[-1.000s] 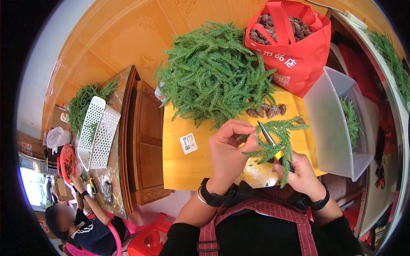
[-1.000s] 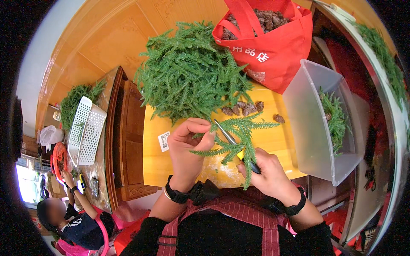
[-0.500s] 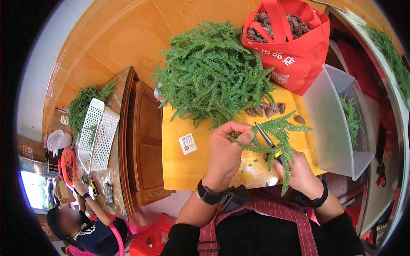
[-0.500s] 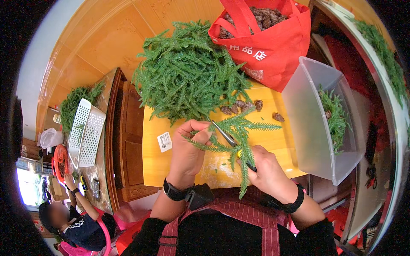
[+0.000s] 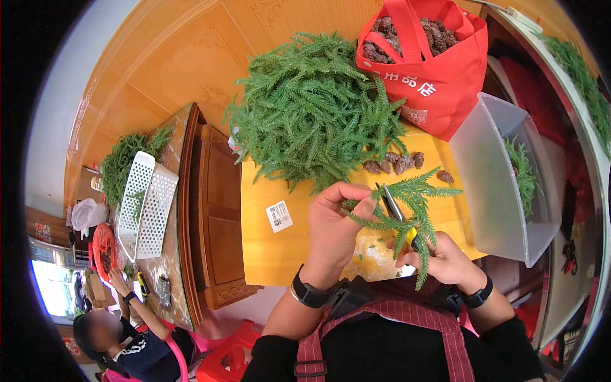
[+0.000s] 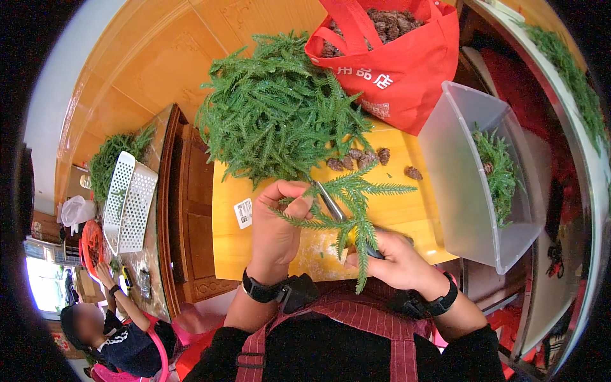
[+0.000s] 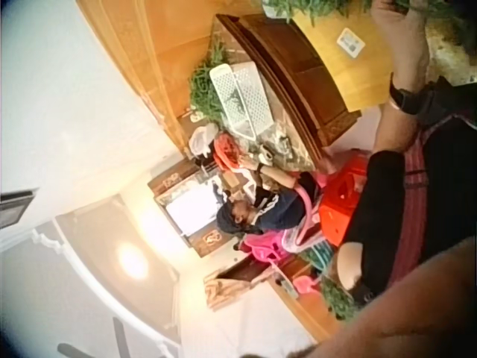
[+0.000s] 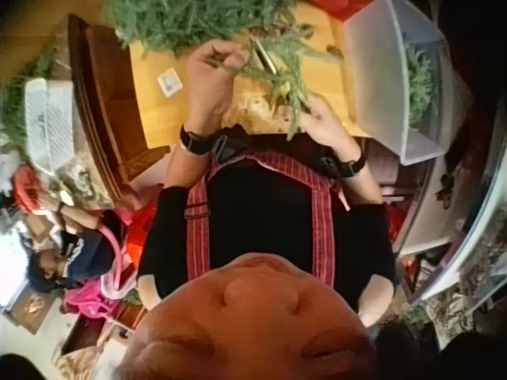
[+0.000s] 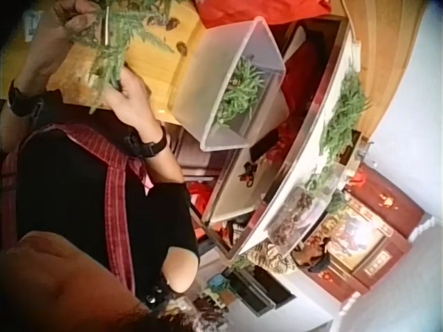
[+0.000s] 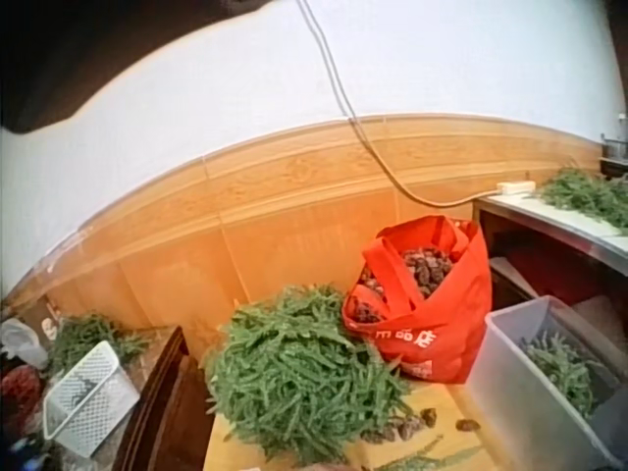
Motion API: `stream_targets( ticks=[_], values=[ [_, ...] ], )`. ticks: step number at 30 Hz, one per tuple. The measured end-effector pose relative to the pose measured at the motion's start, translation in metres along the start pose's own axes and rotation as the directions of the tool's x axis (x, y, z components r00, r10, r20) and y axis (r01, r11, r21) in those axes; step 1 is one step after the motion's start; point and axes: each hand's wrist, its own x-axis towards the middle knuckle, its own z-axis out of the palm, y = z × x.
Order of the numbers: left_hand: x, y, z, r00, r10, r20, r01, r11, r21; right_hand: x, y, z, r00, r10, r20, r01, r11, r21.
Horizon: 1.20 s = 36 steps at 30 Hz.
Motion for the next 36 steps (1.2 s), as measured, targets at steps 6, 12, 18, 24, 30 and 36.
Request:
stream_targets(
  ticks=[6, 12, 18, 24, 30, 36],
  values=[
    [0.0, 0.001, 0.0, 0.993, 0.119, 0.014, -0.12, 0.984, 0.133, 0.0, -0.006, -0.004, 1.0, 0.027, 0.005, -0.026, 0.993, -0.116],
    [-0.003, 0.003, 0.002, 0.985, 0.17, 0.031, -0.173, 0.971, 0.163, -0.003, -0.008, -0.007, 0.997, 0.078, -0.01, -0.079, 0.976, -0.203],
    [-0.004, 0.002, -0.002, 0.983, 0.164, 0.087, -0.178, 0.964, 0.196, -0.004, -0.019, -0.006, 0.995, 0.101, -0.01, -0.101, 0.97, -0.22],
    [-0.004, 0.004, 0.001, 0.983, 0.159, 0.091, -0.173, 0.969, 0.179, -0.007, -0.014, -0.006, 0.997, 0.073, 0.018, -0.072, 0.997, -0.015],
    [-0.004, 0.005, 0.002, 0.982, 0.162, 0.095, -0.178, 0.964, 0.198, -0.008, -0.019, -0.005, 0.997, 0.083, 0.007, -0.083, 0.996, -0.031],
    [-0.004, 0.004, 0.002, 0.986, 0.145, 0.081, -0.159, 0.964, 0.212, -0.009, -0.022, -0.006, 0.997, 0.071, -0.017, -0.073, 0.985, -0.158]
  ],
)
